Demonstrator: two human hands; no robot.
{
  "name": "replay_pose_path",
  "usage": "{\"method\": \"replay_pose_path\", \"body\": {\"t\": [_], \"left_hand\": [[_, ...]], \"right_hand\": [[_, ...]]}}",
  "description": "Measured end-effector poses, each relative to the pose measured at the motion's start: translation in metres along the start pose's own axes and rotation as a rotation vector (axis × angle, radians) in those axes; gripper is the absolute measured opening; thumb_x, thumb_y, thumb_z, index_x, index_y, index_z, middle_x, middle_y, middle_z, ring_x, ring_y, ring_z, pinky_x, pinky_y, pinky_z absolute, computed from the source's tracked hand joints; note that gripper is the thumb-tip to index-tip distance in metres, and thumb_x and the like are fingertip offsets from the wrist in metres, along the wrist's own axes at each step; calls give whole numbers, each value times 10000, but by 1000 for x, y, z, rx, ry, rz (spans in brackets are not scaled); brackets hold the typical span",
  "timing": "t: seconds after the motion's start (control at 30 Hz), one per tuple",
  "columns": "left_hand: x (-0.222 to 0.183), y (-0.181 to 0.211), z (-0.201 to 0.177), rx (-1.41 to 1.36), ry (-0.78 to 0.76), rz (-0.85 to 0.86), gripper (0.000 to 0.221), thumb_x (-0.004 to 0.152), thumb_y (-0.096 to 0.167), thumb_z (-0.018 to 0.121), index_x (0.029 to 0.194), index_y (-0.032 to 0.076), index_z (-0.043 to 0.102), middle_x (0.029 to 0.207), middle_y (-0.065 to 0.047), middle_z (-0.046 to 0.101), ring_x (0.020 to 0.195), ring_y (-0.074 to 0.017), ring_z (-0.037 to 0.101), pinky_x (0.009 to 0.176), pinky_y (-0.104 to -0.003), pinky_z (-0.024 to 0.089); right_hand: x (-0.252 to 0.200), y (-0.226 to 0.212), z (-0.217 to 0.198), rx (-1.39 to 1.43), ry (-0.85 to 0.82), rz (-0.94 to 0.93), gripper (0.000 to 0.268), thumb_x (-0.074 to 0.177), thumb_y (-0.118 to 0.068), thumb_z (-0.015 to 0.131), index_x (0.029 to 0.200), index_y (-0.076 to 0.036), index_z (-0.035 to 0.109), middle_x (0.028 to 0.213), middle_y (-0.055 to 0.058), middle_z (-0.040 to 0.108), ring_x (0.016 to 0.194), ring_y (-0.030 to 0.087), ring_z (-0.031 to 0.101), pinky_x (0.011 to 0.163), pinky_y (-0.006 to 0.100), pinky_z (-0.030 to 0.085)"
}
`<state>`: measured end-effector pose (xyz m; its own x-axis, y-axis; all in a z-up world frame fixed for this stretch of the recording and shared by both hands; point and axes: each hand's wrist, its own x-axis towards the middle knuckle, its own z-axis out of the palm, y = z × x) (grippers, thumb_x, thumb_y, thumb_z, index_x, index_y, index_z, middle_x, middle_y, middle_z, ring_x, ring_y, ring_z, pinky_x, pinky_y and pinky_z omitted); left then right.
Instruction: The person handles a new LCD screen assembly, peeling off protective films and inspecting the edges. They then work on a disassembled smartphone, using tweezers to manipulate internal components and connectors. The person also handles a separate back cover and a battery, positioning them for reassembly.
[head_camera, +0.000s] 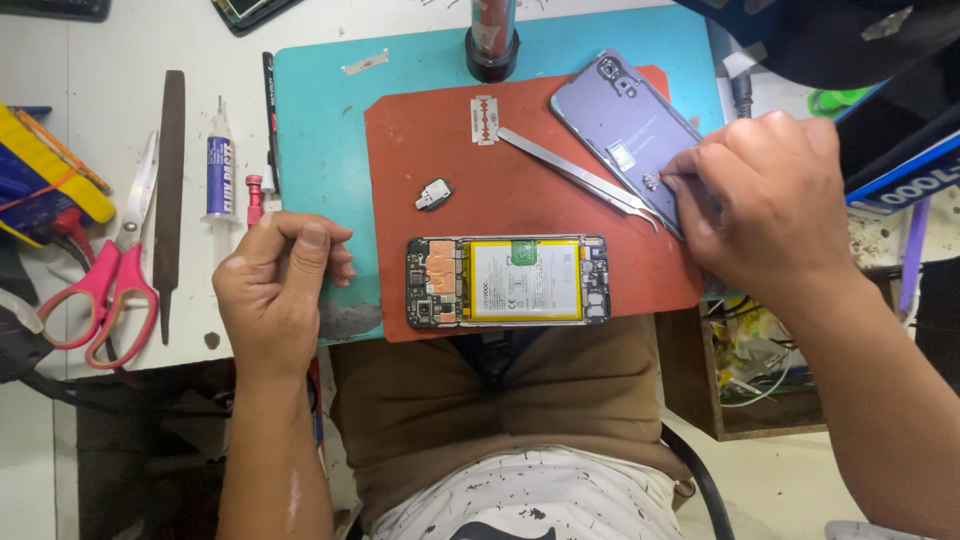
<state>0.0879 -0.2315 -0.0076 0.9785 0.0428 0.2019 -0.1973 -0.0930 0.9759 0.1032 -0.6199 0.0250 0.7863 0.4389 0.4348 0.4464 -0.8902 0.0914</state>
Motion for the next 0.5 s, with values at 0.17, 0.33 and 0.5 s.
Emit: {"method": "replay_pose_path", "body": {"t": [0.17, 0.33, 0.5], "left_hand": [[-1, 0, 1, 16, 5, -17, 207, 1116, 150, 615, 1013, -17, 681, 863, -43, 665, 768, -95, 613, 700, -239, 521], [-1, 6, 5, 168, -57, 102, 143, 1088, 123, 685, 1071, -19, 677, 954, -59, 651, 796, -95, 613, 718, -230, 515], [2, 32, 18, 590, -173, 425, 216, 983, 127, 796, 1120, 9, 677, 1099, -96, 675, 1005, -224, 644, 887, -345, 541]], "right_hand": [[-22, 17, -2, 77, 11, 114, 160, 1030, -117, 800, 997, -89, 646, 965, 52, 592, 956, 250, 569, 889, 373, 424], [-65, -5, -19, 444, 78, 288, 120, 1021, -22, 740, 1082, 11, 642, 1014, 92, 650, 886, 156, 631, 817, 278, 506], [-69, -50, -13, 708, 181, 450, 156, 922, 77, 744, 1014, 21, 632, 1070, 130, 717, 894, 130, 702, 772, 225, 573]]}}
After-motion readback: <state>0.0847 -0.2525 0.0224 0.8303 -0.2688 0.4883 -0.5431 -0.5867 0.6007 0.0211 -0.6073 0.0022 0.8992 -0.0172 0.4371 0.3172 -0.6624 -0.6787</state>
